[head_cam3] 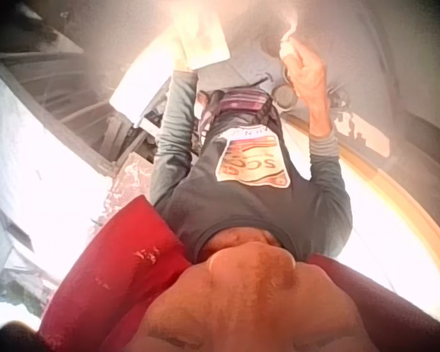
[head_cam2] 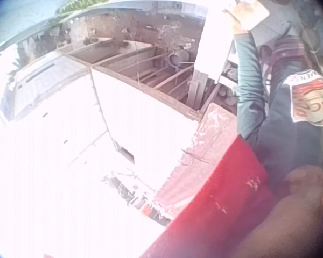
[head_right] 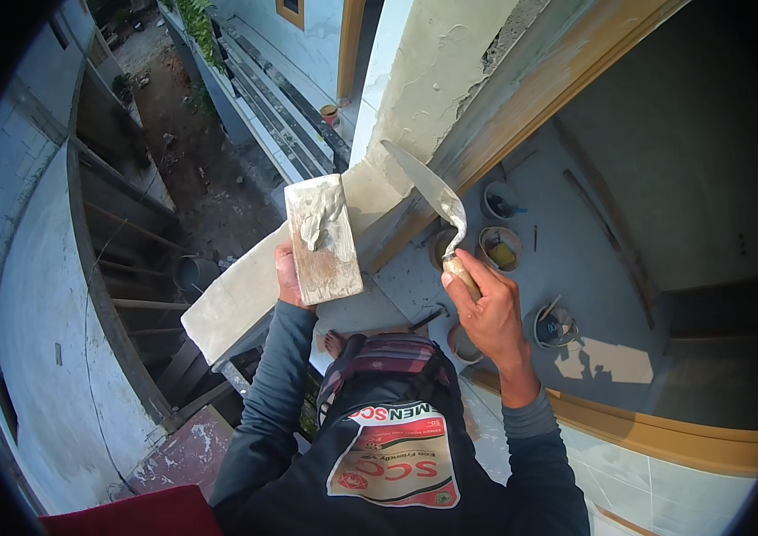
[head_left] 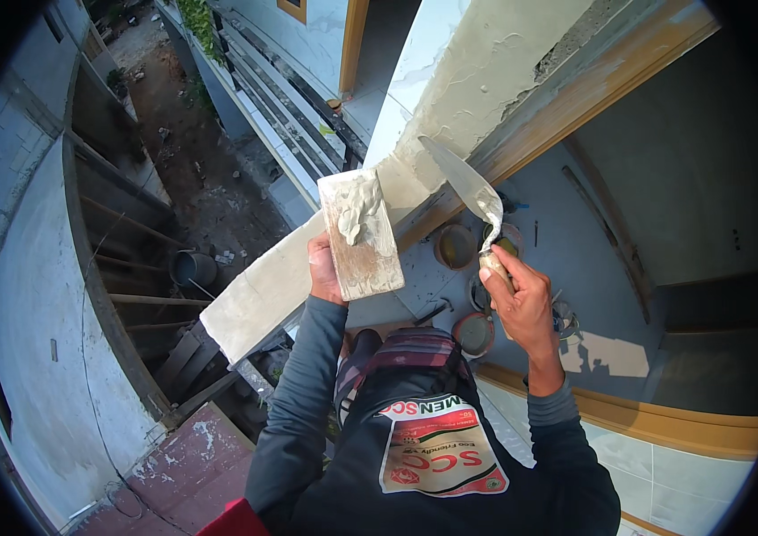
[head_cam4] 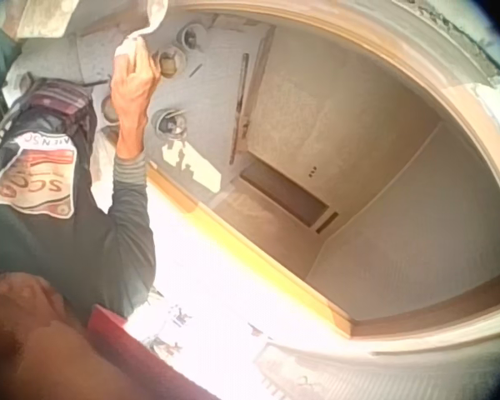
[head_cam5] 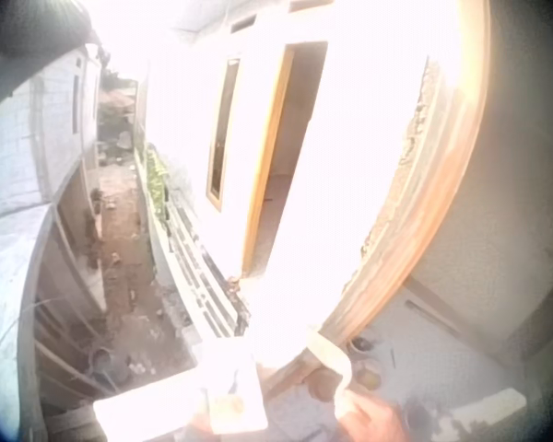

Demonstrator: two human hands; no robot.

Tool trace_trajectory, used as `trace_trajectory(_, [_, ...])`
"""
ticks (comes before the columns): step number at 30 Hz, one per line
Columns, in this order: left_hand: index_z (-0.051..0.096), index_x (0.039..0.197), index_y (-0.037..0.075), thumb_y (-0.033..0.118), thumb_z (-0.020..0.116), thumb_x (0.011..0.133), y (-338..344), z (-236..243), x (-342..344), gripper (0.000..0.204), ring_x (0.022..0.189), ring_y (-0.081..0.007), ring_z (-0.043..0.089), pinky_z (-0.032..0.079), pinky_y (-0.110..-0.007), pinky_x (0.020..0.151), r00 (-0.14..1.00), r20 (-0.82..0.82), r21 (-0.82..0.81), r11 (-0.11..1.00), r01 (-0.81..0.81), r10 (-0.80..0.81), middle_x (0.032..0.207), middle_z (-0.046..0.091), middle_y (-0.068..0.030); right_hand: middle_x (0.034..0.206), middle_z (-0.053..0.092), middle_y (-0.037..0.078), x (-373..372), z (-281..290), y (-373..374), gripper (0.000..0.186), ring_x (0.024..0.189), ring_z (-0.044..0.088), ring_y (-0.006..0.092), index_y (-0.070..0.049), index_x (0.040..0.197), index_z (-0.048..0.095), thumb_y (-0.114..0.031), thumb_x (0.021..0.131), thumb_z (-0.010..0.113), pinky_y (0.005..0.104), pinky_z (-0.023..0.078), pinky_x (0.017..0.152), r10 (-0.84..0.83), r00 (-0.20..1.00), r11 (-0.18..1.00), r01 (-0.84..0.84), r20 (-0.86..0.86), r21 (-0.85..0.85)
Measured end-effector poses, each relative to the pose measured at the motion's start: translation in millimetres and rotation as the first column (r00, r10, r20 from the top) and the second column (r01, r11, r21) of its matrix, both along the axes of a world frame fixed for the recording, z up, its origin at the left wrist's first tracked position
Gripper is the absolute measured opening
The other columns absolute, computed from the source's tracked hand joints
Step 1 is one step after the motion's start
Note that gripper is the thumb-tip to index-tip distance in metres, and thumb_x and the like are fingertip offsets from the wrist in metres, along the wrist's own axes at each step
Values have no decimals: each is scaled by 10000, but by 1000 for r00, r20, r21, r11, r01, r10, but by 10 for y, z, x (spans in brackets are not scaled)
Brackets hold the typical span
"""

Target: The person touches a wall ledge by hand, then applies plaster from a wooden board onto the wall and smooths it using a trowel.

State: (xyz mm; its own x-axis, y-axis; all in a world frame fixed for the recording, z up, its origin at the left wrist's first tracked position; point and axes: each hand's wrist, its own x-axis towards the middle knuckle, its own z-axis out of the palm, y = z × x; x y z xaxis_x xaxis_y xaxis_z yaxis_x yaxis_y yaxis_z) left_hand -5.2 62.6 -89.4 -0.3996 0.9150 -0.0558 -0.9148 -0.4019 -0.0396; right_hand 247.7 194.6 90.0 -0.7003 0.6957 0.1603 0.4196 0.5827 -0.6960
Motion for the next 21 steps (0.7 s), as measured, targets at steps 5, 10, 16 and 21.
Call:
trace_trajectory(5, [589, 1434, -28, 242, 453, 979, 5, 24, 12, 545, 1142, -374, 715, 590, -539, 1010, 1000, -3, 13, 1000, 2, -2, 1334, 691, -211, 1022, 744, 286, -86, -145, -36, 377, 902, 756, 404, 113, 1237, 686, -146, 966, 728, 416, 584, 805, 62, 998, 997, -64, 33, 51])
trace_trajectory(10, [588, 1434, -29, 245, 459, 976, 6, -35, -12, 549, 1147, -375, 712, 583, -540, 1020, 999, -33, -1, 1000, 7, -7, 1341, 688, -214, 985, 721, 298, -164, -344, -52, 381, 890, 718, 472, 99, 1253, 670, -154, 972, 711, 478, 574, 790, 56, 990, 993, -68, 126, 94])
trace_trajectory(16, [516, 1523, 13, 306, 426, 957, 15, -148, -45, 643, 1246, -404, 660, 525, -573, 1104, 999, 36, 111, 993, 27, -31, 1421, 638, -212, 1036, 748, 264, -247, -162, -131, 359, 920, 758, 387, 108, 1258, 675, -88, 964, 739, 417, 584, 813, -37, 999, 985, 43, -38, 168])
trace_trajectory(21, [521, 1520, 15, 315, 427, 954, 24, -197, -51, 647, 1247, -401, 660, 525, -564, 1105, 999, 3, 153, 987, 46, -47, 1422, 638, -211, 977, 722, 248, -160, -90, -245, 375, 839, 727, 395, 109, 1261, 672, -76, 945, 751, 435, 573, 745, 19, 997, 976, -2, -79, 219])
